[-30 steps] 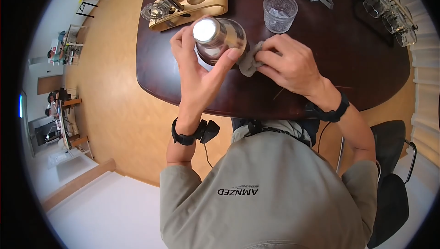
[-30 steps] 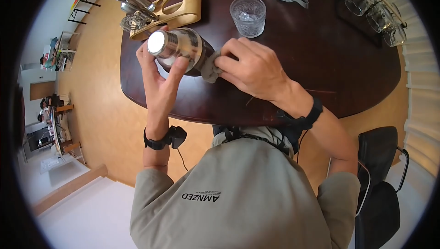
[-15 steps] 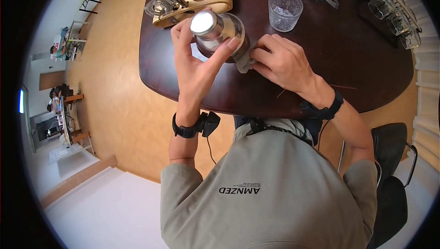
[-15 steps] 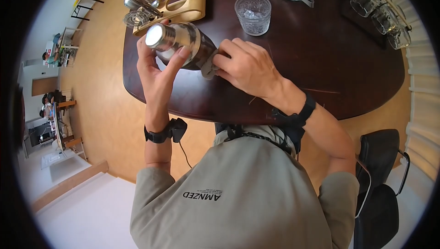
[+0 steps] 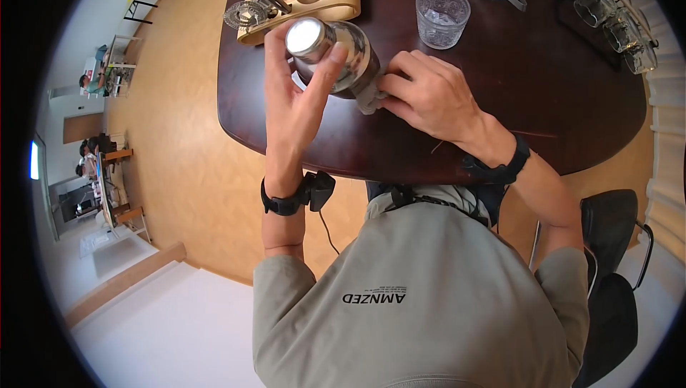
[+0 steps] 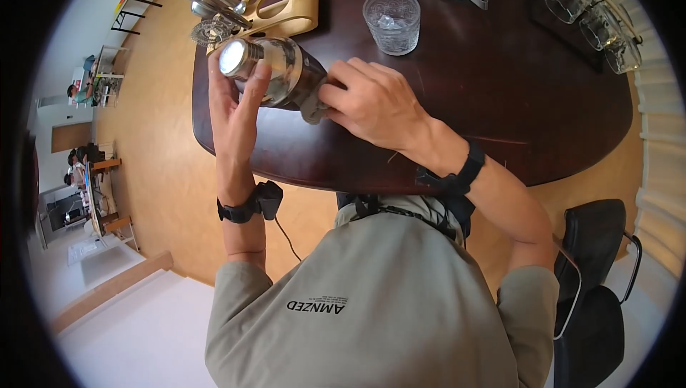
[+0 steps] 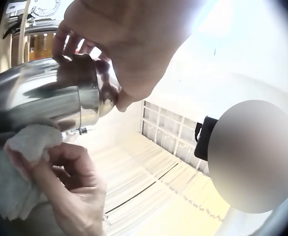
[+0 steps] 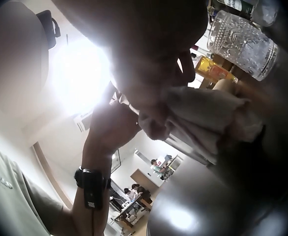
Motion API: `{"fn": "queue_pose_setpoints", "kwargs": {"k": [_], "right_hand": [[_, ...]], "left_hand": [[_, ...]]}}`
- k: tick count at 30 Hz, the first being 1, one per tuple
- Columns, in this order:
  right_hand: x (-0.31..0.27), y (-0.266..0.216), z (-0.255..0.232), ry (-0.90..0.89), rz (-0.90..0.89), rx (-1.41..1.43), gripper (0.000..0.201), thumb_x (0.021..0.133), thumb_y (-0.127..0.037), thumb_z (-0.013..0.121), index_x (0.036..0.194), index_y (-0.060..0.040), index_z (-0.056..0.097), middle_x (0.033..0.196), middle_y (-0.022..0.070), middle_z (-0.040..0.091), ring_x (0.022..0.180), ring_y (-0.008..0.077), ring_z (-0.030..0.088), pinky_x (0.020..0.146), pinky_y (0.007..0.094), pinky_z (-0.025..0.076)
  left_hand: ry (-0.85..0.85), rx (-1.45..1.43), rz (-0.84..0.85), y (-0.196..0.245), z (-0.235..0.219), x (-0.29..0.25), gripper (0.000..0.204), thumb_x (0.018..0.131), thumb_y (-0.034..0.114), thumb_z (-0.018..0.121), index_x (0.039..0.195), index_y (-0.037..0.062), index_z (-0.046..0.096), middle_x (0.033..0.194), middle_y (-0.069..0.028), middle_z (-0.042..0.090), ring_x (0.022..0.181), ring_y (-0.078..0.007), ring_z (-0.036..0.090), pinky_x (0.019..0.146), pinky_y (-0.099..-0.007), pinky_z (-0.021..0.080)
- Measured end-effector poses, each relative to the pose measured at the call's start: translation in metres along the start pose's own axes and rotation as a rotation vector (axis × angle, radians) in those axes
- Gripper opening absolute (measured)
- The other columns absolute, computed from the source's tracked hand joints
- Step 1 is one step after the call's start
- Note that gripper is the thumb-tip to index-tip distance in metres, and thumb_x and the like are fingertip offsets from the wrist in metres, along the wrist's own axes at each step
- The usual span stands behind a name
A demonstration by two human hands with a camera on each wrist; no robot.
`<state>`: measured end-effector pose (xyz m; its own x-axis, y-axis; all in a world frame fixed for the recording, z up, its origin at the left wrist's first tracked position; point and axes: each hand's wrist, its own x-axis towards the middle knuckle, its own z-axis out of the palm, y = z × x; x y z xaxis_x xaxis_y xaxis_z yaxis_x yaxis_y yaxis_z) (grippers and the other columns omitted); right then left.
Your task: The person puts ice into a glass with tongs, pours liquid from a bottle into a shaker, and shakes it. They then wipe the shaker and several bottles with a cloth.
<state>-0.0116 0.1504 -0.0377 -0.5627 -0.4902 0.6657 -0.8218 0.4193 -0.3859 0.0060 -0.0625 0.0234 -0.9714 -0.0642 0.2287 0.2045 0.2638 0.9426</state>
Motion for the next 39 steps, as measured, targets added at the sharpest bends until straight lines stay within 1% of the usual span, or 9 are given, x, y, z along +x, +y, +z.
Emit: {"fn": "queue_pose_setpoints", "kwargs": {"k": [3, 6, 9, 15, 24, 31, 33, 36, 39], "right_hand": [[0.004, -0.006, -0.008, -0.011, 0.039, 0.052, 0.027, 0.072, -0.016, 0.087, 0.091, -0.0124, 0.067, 0.092, 0.0026, 0.060, 0.082, 0.0235, 0.064, 0.070, 0.0377, 0.055], [0.019, -0.022, -0.014, 0.150, -0.051, 0.092, 0.031, 0.071, -0.017, 0.087, 0.092, -0.0133, 0.065, 0.091, 0.0009, 0.058, 0.082, 0.0227, 0.063, 0.070, 0.0371, 0.055], [0.019, -0.020, -0.005, 0.135, -0.096, 0.009, 0.031, 0.071, -0.018, 0.087, 0.089, -0.0130, 0.063, 0.089, 0.0003, 0.057, 0.082, 0.0221, 0.062, 0.069, 0.0366, 0.054], [0.000, -0.002, 0.006, -0.042, 0.022, -0.046, 0.029, 0.071, -0.017, 0.086, 0.090, -0.0115, 0.065, 0.091, 0.0032, 0.059, 0.085, 0.0239, 0.064, 0.069, 0.0379, 0.054], [0.020, -0.021, -0.004, 0.115, -0.064, 0.035, 0.033, 0.069, -0.018, 0.088, 0.091, -0.0116, 0.063, 0.089, 0.0033, 0.059, 0.083, 0.0241, 0.063, 0.069, 0.0379, 0.054], [0.003, -0.004, -0.002, -0.052, 0.065, 0.031, 0.029, 0.072, -0.018, 0.086, 0.091, -0.0112, 0.066, 0.090, 0.0037, 0.060, 0.082, 0.0251, 0.063, 0.069, 0.0391, 0.054], [0.011, -0.014, -0.012, -0.028, 0.050, 0.062, 0.030, 0.071, -0.018, 0.087, 0.092, -0.0115, 0.066, 0.092, 0.0037, 0.060, 0.083, 0.0245, 0.064, 0.069, 0.0386, 0.054], [0.023, -0.033, -0.016, 0.043, 0.002, 0.082, 0.030, 0.071, -0.018, 0.087, 0.093, -0.0122, 0.067, 0.092, 0.0034, 0.061, 0.083, 0.0232, 0.064, 0.069, 0.0373, 0.054], [0.020, -0.034, -0.003, 0.122, -0.057, 0.024, 0.027, 0.071, -0.018, 0.086, 0.088, -0.0130, 0.066, 0.089, 0.0019, 0.060, 0.080, 0.0216, 0.063, 0.066, 0.0356, 0.053]], "left_hand": [[0.056, 0.273, 0.130, -0.003, -0.002, 0.000, 0.064, 0.090, 0.032, 0.085, 0.138, 0.0011, 0.058, 0.125, -0.0144, 0.059, 0.117, -0.0231, 0.059, 0.101, -0.0378, 0.049], [0.034, 0.304, 0.055, -0.007, -0.005, -0.001, 0.064, 0.087, 0.035, 0.087, 0.136, 0.0021, 0.062, 0.123, -0.0161, 0.057, 0.118, -0.0286, 0.057, 0.099, -0.0394, 0.049], [0.075, 0.389, 0.111, -0.006, -0.002, -0.005, 0.059, 0.089, 0.038, 0.084, 0.129, -0.0004, 0.065, 0.119, -0.0154, 0.056, 0.114, -0.0293, 0.055, 0.096, -0.0398, 0.049], [0.100, 0.369, 0.093, 0.006, -0.005, -0.004, 0.054, 0.091, 0.043, 0.080, 0.116, -0.0026, 0.066, 0.114, -0.0166, 0.056, 0.106, -0.0282, 0.053, 0.091, -0.0398, 0.046], [0.121, 0.440, 0.062, 0.001, -0.011, -0.002, 0.056, 0.077, 0.040, 0.092, 0.101, -0.0007, 0.063, 0.096, -0.0087, 0.062, 0.088, -0.0224, 0.059, 0.081, -0.0367, 0.049], [0.071, 0.408, 0.016, -0.001, -0.024, -0.005, 0.059, 0.076, 0.042, 0.092, 0.107, 0.0001, 0.064, 0.102, -0.0090, 0.065, 0.096, -0.0220, 0.062, 0.084, -0.0366, 0.050], [0.087, 0.330, 0.195, -0.004, -0.024, -0.001, 0.056, 0.080, 0.038, 0.090, 0.115, 0.0006, 0.066, 0.112, -0.0084, 0.068, 0.104, -0.0227, 0.066, 0.088, -0.0369, 0.052], [0.067, 0.120, 0.262, -0.001, -0.015, 0.003, 0.053, 0.084, 0.032, 0.088, 0.123, 0.0015, 0.066, 0.119, -0.0078, 0.068, 0.110, -0.0233, 0.067, 0.089, -0.0376, 0.052], [-0.075, 0.059, 0.101, -0.007, -0.018, 0.001, 0.052, 0.087, 0.028, 0.086, 0.127, 0.0020, 0.066, 0.121, -0.0086, 0.068, 0.109, -0.0215, 0.067, 0.091, -0.0373, 0.052]]}}
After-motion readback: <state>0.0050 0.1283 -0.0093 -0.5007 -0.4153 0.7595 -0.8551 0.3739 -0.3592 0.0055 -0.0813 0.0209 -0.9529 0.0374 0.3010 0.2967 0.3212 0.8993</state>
